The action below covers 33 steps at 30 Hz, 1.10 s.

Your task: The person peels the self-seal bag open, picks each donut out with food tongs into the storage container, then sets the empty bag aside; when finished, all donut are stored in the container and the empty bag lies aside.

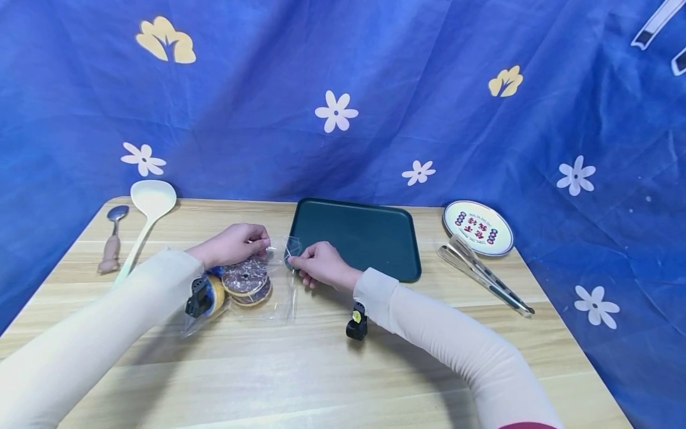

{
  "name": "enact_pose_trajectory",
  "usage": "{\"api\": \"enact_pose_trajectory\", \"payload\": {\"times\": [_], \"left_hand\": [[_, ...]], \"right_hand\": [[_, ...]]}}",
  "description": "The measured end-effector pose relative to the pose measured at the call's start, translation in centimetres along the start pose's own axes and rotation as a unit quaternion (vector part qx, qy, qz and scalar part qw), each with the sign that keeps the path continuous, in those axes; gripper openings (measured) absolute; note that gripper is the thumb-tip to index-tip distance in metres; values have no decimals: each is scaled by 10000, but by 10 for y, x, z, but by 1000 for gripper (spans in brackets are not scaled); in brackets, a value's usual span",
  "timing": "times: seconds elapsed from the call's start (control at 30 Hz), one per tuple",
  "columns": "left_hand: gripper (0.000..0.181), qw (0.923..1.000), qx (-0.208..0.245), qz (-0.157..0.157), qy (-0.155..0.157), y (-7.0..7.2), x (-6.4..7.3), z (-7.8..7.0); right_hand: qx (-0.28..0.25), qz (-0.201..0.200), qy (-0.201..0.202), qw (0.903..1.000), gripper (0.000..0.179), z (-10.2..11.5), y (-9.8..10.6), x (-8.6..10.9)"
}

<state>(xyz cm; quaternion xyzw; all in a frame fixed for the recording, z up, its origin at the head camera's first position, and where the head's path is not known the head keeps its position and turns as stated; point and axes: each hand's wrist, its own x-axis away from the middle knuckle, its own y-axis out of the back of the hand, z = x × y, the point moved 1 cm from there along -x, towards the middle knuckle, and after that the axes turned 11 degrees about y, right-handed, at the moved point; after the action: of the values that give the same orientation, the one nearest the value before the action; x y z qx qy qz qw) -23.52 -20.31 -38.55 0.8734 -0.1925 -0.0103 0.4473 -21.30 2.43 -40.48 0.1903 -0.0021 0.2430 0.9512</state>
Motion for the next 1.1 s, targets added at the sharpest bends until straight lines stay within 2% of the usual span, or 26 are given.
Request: {"api": "enact_pose_trajectory", "payload": {"times": [0.13,0.27,0.43,0.7,0.93,1.1], "left_hand": [[18,10000,-9,-31,0,0,0,0],[18,10000,-54,-76,-18,0,-2,0],[18,9999,-120,-104,-69,0,-1,1],[19,9999,-103,-74,-106,-1,0,2],[17,9998,-140,-108,-59,-1,0,2],[15,9991,-267,-284,-163,2,6,-1]], "right_hand": [[-215,-22,-27,9998,26,0,-1,-1],[-357,212,-42,9991,20,-3,2,-3],[-373,535,-41,9979,19,-7,9,-2],[-276,840,-23,9961,21,-12,18,2],[-177,844,6,9963,21,-11,20,3],[-165,757,74,9970,23,-11,19,5]]}}
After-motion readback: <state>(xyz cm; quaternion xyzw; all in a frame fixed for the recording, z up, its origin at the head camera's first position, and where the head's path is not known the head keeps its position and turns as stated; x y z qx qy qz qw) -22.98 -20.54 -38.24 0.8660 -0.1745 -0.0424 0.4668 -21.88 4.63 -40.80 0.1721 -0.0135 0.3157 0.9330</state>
